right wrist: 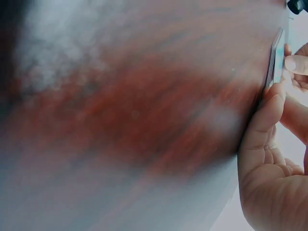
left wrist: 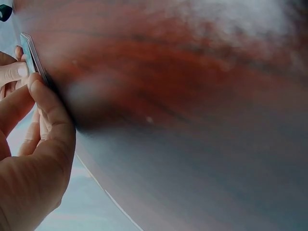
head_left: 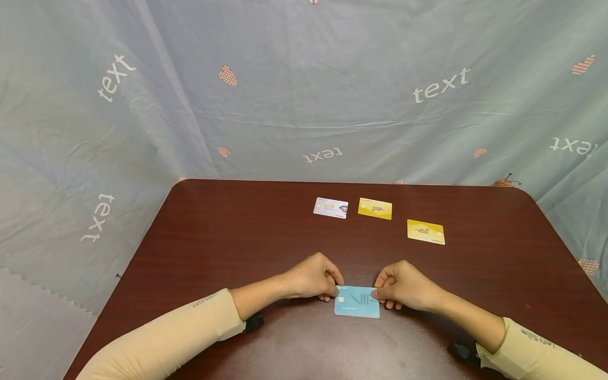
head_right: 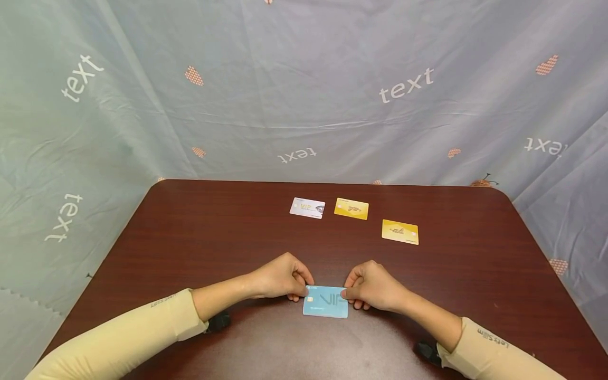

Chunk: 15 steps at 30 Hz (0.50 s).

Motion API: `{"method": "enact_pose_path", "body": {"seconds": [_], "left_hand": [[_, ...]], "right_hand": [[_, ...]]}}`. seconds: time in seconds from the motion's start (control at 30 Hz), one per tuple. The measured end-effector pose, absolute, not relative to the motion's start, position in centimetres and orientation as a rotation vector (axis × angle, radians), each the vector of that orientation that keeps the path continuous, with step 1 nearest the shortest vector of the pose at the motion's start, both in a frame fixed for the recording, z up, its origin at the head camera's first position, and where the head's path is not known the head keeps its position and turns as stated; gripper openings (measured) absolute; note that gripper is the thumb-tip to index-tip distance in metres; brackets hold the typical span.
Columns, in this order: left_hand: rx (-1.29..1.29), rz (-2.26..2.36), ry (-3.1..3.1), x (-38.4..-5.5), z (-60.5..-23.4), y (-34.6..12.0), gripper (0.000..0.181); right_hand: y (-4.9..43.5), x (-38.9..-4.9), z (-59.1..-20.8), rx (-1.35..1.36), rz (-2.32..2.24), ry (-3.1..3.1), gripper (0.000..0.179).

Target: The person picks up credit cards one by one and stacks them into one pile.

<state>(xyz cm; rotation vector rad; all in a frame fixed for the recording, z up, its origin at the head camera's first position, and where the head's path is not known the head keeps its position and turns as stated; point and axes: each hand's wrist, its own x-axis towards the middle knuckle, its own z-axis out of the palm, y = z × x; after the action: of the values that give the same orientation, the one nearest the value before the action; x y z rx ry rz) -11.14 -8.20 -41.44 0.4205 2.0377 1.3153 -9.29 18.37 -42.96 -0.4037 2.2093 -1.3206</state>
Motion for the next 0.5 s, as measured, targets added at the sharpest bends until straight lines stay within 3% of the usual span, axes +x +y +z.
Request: {"method": "enact_pose_path", "body": {"seconds": [0.5], "left_hand": [[0.437,1.257,2.129,-10.99,-41.38,-7.88,0.014]], "right_hand": [[18.16,-9.09,-43.08,-0.353,-1.351,2.214,0.014]]}}
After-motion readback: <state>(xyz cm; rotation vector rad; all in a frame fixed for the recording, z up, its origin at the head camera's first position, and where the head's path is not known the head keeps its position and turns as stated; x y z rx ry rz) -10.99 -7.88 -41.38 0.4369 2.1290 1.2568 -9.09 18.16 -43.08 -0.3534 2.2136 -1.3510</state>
